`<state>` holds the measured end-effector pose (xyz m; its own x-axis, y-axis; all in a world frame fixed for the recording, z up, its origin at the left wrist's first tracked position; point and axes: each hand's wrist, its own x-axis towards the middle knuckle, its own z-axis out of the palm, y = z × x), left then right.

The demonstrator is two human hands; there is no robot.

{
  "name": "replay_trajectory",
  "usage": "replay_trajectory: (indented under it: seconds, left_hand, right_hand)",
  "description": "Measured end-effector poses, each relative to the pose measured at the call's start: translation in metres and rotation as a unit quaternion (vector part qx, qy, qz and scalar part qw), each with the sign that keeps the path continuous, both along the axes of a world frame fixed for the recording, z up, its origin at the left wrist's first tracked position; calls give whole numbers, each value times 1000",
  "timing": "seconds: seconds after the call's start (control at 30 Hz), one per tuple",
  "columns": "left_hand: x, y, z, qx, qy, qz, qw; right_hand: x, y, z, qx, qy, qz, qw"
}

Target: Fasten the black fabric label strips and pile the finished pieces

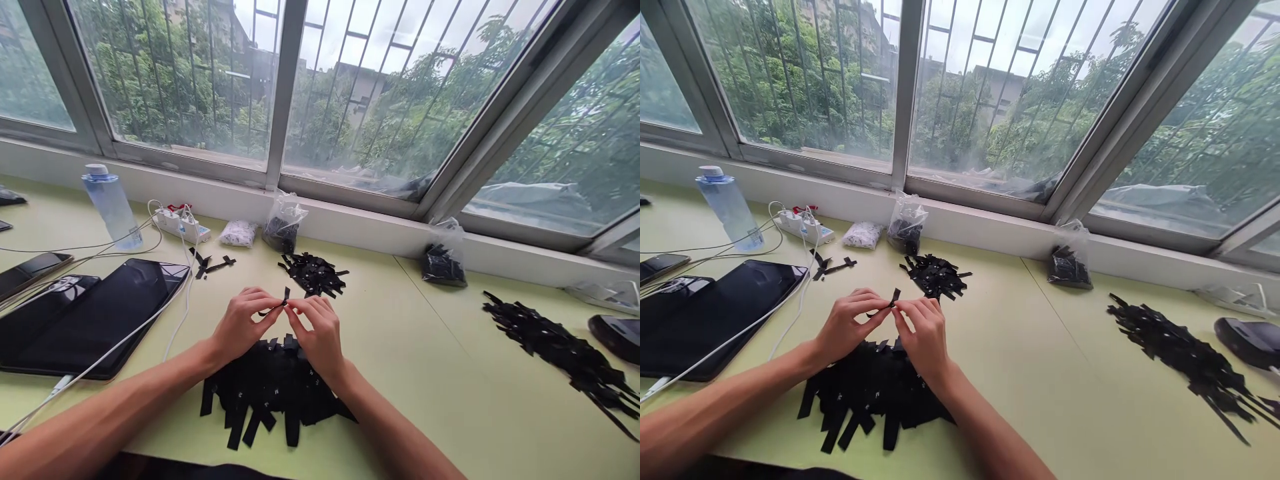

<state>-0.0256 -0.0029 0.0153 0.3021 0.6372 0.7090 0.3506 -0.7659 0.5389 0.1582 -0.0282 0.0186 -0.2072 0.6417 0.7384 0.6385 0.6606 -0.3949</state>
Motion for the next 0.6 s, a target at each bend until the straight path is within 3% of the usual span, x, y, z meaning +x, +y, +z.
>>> replay_trajectory:
  seconds: [0.2,0.37,0.6]
  left_hand:
    - [-2,-2,5,-23,25,-46,998]
    - [-6,-3,9,-81,1,-94,992]
    - [-10,-2,13,-126,-8,-136,983]
  right_hand:
    - [4,0,5,-13,11,3,1000]
    - [5,-1,7,-76,76,57,993]
    - [7,0,6,-144,141,78,976]
